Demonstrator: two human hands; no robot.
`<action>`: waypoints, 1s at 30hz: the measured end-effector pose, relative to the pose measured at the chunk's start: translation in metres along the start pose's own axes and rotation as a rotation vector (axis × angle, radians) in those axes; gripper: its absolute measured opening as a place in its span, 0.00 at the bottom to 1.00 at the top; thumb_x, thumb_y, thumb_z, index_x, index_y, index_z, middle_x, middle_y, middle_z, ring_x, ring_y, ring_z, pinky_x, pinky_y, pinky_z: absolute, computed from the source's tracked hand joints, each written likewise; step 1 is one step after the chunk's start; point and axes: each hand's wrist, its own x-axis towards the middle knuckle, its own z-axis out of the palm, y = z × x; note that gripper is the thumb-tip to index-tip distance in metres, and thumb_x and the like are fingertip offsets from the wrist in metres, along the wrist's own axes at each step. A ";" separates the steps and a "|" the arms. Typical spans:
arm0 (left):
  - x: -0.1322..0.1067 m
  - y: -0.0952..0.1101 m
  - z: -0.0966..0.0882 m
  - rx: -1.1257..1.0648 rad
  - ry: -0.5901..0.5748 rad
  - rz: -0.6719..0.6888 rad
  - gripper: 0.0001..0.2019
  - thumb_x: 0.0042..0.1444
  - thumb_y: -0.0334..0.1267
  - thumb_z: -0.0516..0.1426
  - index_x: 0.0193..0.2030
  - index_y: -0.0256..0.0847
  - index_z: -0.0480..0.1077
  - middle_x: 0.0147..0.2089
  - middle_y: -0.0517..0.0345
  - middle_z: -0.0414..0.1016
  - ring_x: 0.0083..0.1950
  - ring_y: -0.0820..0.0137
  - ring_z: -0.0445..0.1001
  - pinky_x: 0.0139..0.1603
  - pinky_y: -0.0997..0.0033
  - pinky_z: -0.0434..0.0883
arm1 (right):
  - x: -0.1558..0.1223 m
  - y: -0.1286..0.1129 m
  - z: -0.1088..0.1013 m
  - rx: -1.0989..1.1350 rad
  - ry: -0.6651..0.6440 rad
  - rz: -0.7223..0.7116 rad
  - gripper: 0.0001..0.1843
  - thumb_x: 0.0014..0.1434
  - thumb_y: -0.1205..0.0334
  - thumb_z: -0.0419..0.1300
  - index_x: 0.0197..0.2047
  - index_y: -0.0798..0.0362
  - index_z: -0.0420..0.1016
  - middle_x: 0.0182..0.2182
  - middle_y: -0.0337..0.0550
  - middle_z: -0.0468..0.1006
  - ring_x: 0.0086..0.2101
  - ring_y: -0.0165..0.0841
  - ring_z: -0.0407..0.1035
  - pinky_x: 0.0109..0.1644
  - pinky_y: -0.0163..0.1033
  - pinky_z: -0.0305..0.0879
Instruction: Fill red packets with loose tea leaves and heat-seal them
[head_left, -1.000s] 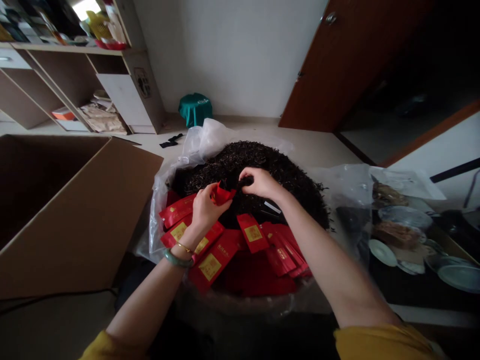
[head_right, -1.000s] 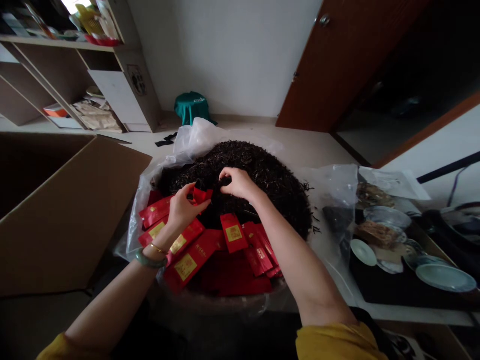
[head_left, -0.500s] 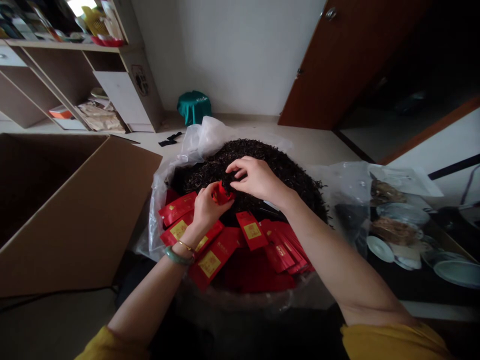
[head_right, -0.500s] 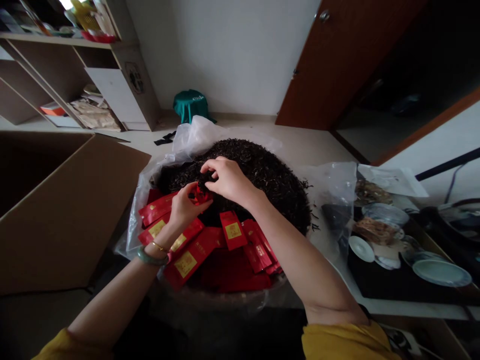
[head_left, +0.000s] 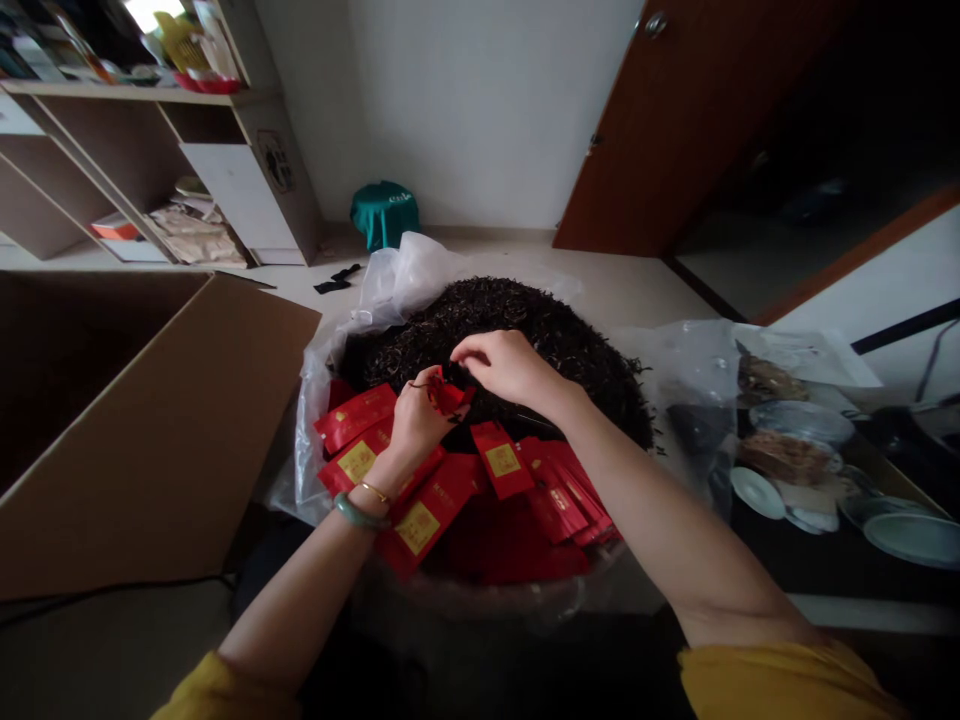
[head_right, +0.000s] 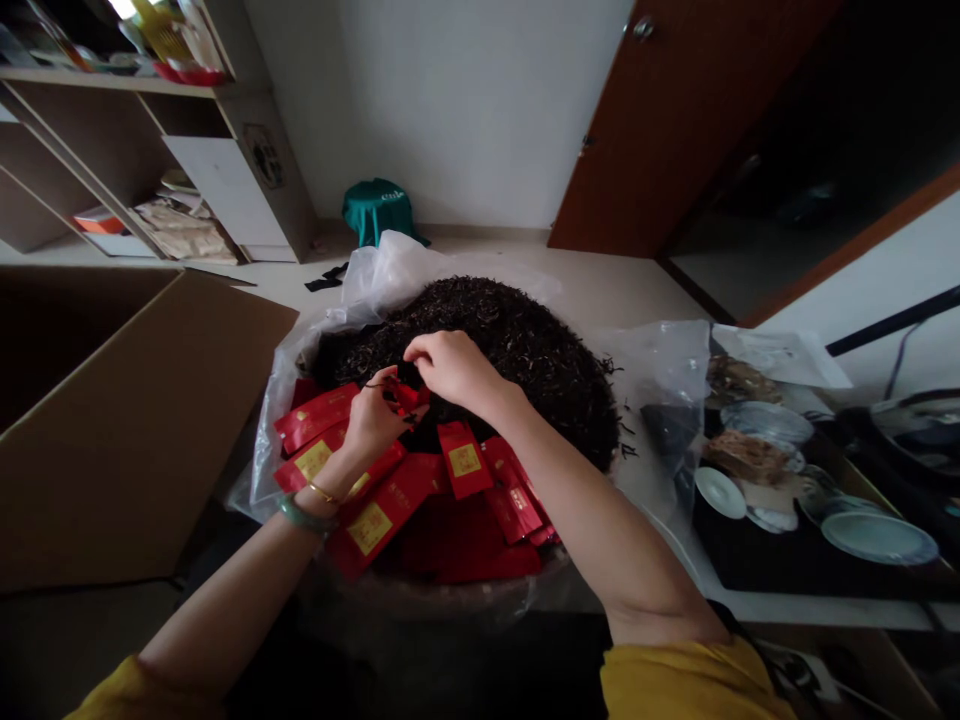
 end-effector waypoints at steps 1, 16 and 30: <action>0.000 0.000 0.000 -0.004 0.005 0.002 0.31 0.42 0.38 0.67 0.54 0.39 0.65 0.40 0.53 0.77 0.38 0.64 0.76 0.39 0.65 0.73 | -0.002 0.002 -0.002 0.012 0.004 0.008 0.19 0.56 0.76 0.53 0.41 0.50 0.81 0.38 0.40 0.83 0.39 0.34 0.76 0.49 0.38 0.68; -0.004 -0.005 0.011 0.092 -0.031 0.115 0.32 0.41 0.36 0.65 0.55 0.39 0.63 0.39 0.54 0.75 0.46 0.58 0.74 0.46 0.61 0.70 | -0.015 0.011 0.026 -0.104 -0.283 -0.093 0.12 0.57 0.70 0.57 0.39 0.51 0.80 0.39 0.44 0.82 0.39 0.37 0.76 0.41 0.35 0.64; -0.001 0.001 0.006 0.025 -0.155 -0.033 0.23 0.39 0.43 0.68 0.42 0.40 0.68 0.38 0.56 0.77 0.39 0.63 0.76 0.40 0.66 0.71 | -0.024 0.037 0.026 0.375 0.090 0.161 0.12 0.55 0.65 0.61 0.42 0.55 0.81 0.31 0.42 0.81 0.23 0.28 0.71 0.27 0.33 0.66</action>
